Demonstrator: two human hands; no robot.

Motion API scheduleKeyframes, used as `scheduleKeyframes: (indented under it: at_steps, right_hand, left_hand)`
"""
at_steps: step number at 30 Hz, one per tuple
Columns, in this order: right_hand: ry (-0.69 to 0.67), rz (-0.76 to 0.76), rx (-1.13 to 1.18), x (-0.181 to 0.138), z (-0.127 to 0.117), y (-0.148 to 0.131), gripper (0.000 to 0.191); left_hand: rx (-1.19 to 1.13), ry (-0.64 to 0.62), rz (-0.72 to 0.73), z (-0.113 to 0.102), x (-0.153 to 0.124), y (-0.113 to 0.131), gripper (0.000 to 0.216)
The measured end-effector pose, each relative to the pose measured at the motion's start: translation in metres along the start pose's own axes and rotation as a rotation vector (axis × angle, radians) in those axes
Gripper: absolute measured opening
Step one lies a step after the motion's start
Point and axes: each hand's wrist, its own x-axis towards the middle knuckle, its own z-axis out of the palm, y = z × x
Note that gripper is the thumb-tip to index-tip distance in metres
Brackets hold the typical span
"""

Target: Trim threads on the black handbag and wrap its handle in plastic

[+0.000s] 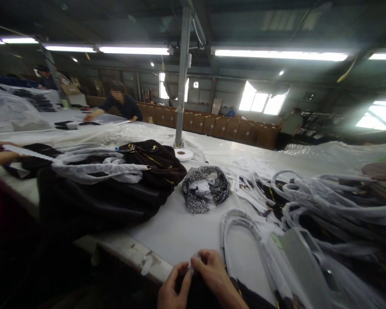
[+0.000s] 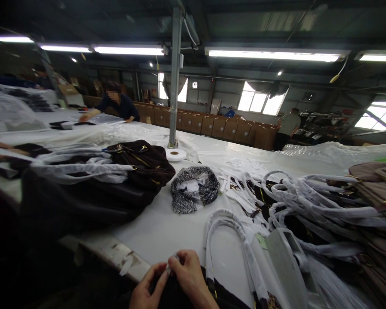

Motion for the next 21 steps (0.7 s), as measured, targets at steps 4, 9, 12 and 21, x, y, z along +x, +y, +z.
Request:
scheduleKeyframes:
  at_steps: [4, 9, 12, 21]
  right_hand:
    - [-0.019, -0.005, 0.093, -0.004, -0.002, -0.003, 0.033]
    - [-0.020, -0.004, 0.174, -0.008, -0.003, -0.004, 0.039]
    - [-0.006, -0.003, 0.203, -0.009, -0.002, -0.001, 0.044]
    - [0.196, 0.049, 0.220, -0.010, -0.012, -0.001, 0.070]
  left_hand:
    - [-0.005, -0.166, -0.011, -0.007, 0.012, 0.019, 0.027]
    - [-0.012, -0.380, -0.064, -0.019, 0.023, 0.034, 0.027]
    - [-0.059, -0.483, -0.090, -0.022, 0.023, 0.041, 0.027]
    - [-0.031, -0.312, -0.072, -0.011, 0.015, 0.024, 0.040]
